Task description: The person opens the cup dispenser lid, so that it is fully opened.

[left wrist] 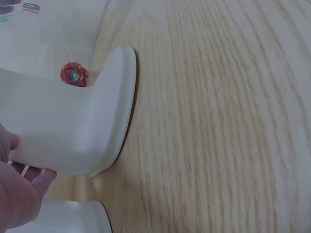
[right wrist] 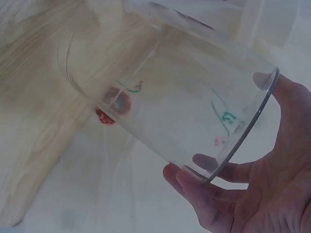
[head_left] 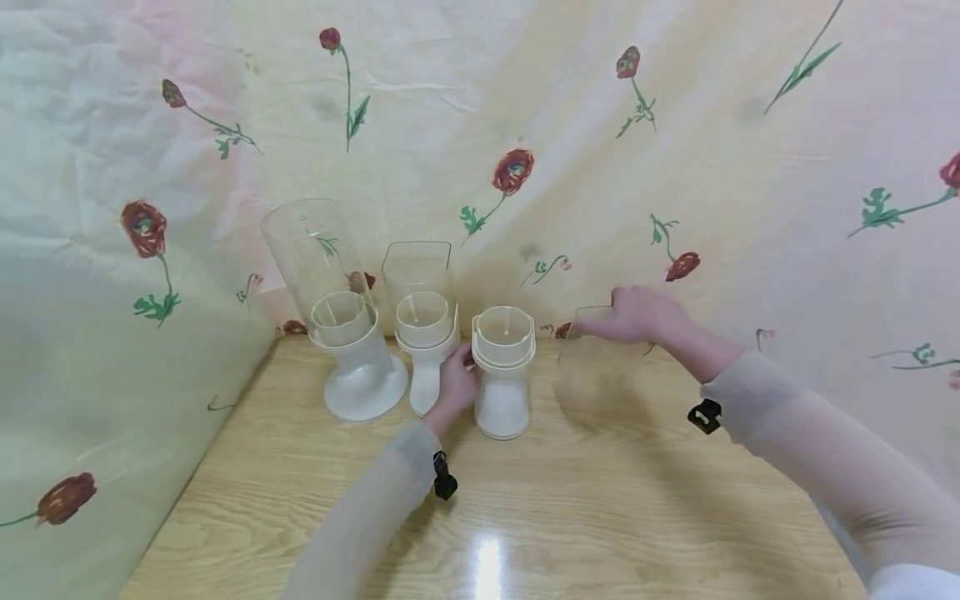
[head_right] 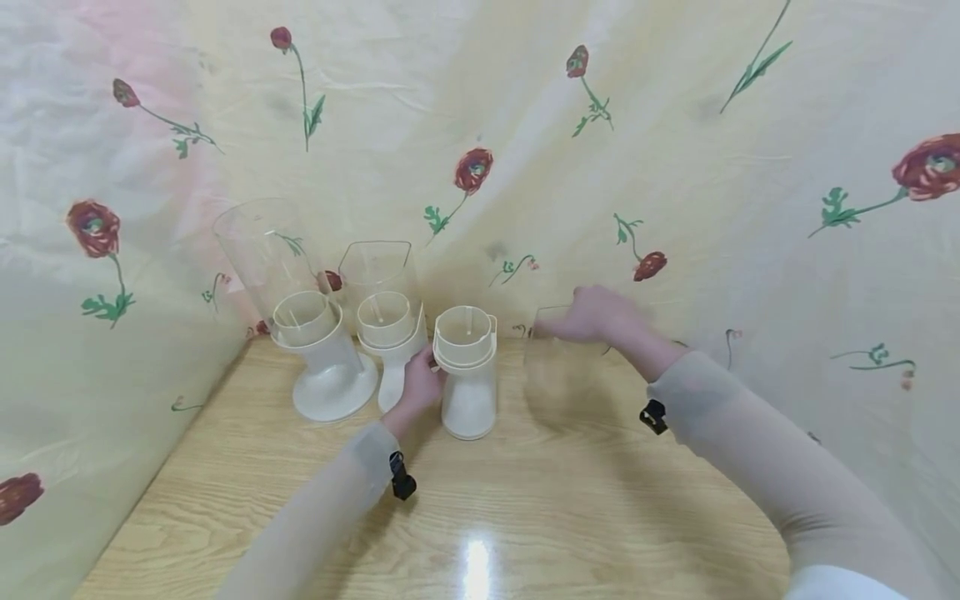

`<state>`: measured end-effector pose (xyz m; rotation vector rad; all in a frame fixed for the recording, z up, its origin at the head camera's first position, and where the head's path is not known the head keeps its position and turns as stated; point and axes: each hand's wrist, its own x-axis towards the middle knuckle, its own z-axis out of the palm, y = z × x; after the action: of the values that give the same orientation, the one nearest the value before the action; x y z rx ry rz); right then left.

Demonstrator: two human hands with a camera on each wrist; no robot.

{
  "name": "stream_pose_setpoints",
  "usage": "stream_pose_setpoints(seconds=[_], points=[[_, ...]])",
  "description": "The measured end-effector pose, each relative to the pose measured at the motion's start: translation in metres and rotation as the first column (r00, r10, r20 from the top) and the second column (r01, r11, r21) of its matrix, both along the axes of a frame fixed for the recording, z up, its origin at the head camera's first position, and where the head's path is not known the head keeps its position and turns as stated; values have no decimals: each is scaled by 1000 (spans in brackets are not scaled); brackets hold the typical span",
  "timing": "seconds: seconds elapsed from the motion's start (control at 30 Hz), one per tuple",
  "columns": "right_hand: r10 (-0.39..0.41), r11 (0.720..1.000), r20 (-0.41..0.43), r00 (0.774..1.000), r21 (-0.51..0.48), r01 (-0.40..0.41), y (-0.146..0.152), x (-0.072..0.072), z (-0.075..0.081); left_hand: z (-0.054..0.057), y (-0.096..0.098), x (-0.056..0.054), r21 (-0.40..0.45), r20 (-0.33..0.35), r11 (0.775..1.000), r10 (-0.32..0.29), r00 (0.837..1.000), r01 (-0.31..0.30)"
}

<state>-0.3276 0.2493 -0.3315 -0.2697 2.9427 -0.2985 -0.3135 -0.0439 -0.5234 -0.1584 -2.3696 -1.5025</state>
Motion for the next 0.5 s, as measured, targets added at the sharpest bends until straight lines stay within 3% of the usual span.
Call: stream_pose_setpoints(seconds=[0.23,0.5], points=[[9,998,-6,1000,62,-8,-7,-11,-28,-1,2,-4,10,-30,1000,-10,999,10],[-54,995,-22,998,80,56,-11,-20,-48,-3,3,-9,-17,-48,1000,13,999,-14]])
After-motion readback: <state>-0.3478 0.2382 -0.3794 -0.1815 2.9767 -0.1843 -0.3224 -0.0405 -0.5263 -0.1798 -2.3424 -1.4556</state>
